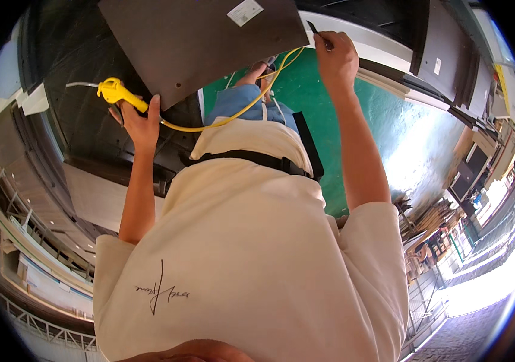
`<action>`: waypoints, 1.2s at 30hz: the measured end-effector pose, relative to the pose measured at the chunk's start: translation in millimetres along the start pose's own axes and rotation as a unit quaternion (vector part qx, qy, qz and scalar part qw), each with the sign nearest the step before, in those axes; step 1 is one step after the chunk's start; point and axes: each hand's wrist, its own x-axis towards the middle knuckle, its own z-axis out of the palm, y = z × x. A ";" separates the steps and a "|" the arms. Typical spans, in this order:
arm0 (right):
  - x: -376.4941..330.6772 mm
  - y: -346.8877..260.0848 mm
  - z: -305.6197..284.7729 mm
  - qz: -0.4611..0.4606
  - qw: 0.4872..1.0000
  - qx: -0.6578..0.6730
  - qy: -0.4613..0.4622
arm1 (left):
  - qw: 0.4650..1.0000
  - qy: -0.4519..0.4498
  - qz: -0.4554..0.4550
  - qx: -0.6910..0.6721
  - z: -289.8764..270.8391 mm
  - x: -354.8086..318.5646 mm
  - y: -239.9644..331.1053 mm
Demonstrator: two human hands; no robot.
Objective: The person uses a scraper and an air nozzle to clean debris and labels from dark wood panels at a large manufacturing machine. They move the panels onto the machine, scrape off residue by hand, and blow away dust with the air nozzle before stacking the panels.
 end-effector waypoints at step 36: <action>-25.1 -190.9 135.2 -0.381 0.904 0.154 -0.122 | 0.989 -0.024 0.096 -0.111 -1.7 10.9 13.4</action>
